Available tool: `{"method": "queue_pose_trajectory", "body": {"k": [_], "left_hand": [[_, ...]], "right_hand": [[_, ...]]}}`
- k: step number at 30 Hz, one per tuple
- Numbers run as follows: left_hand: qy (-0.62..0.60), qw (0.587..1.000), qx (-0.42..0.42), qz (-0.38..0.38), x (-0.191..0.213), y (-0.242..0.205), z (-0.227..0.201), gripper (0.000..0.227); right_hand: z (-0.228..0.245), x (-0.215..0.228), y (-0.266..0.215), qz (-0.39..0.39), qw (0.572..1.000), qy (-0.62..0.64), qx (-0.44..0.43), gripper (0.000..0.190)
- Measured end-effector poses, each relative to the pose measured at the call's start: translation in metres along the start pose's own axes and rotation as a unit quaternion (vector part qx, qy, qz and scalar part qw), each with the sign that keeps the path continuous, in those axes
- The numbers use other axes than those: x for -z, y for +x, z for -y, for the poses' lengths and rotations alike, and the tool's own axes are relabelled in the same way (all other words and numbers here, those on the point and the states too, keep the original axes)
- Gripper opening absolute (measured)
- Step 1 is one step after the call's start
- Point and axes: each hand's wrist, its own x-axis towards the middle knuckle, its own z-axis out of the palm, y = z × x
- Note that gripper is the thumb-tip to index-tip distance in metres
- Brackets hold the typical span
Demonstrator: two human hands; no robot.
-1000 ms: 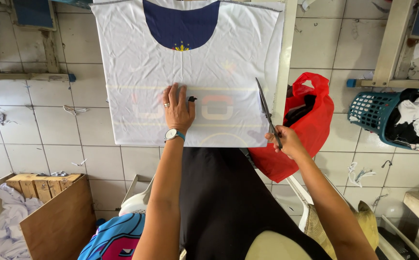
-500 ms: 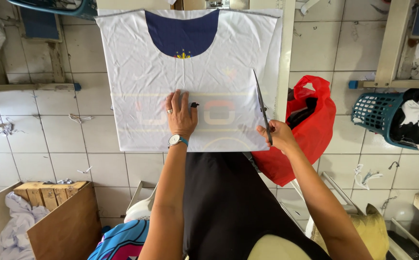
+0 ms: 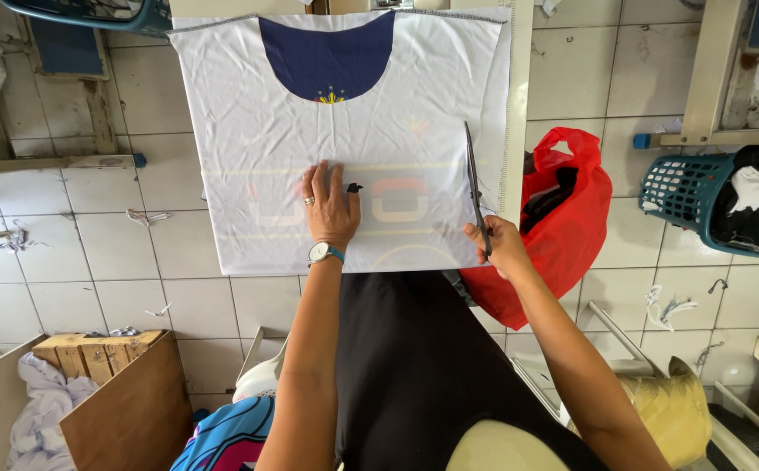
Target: The person uses shears to cut a white t-shirt laid flat on a table. They trim the edges and sleeves of the garment, following a marked outline, and remove the excess fabric pieces.
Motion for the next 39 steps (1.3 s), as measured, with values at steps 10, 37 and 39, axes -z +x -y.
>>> {"method": "queue_pose_trajectory", "body": {"k": [10, 37, 39], "left_hand": [[-0.003, 1.000, 0.007, 0.015, 0.003, 0.000, -0.002, 0.045], [-0.029, 0.999, -0.025, -0.004, 0.024, 0.013, -0.008, 0.044], [-0.030, 0.999, -0.019, 0.007, 0.028, 0.015, -0.010, 0.044]], "right_hand": [[0.055, -0.023, -0.005, -0.018, 1.000, -0.014, -0.004, 0.054], [0.082, -0.055, 0.027, -0.060, 0.998, -0.014, -0.004, 0.055], [0.089, -0.059, 0.031, -0.072, 0.997, -0.026, -0.012, 0.057]]}}
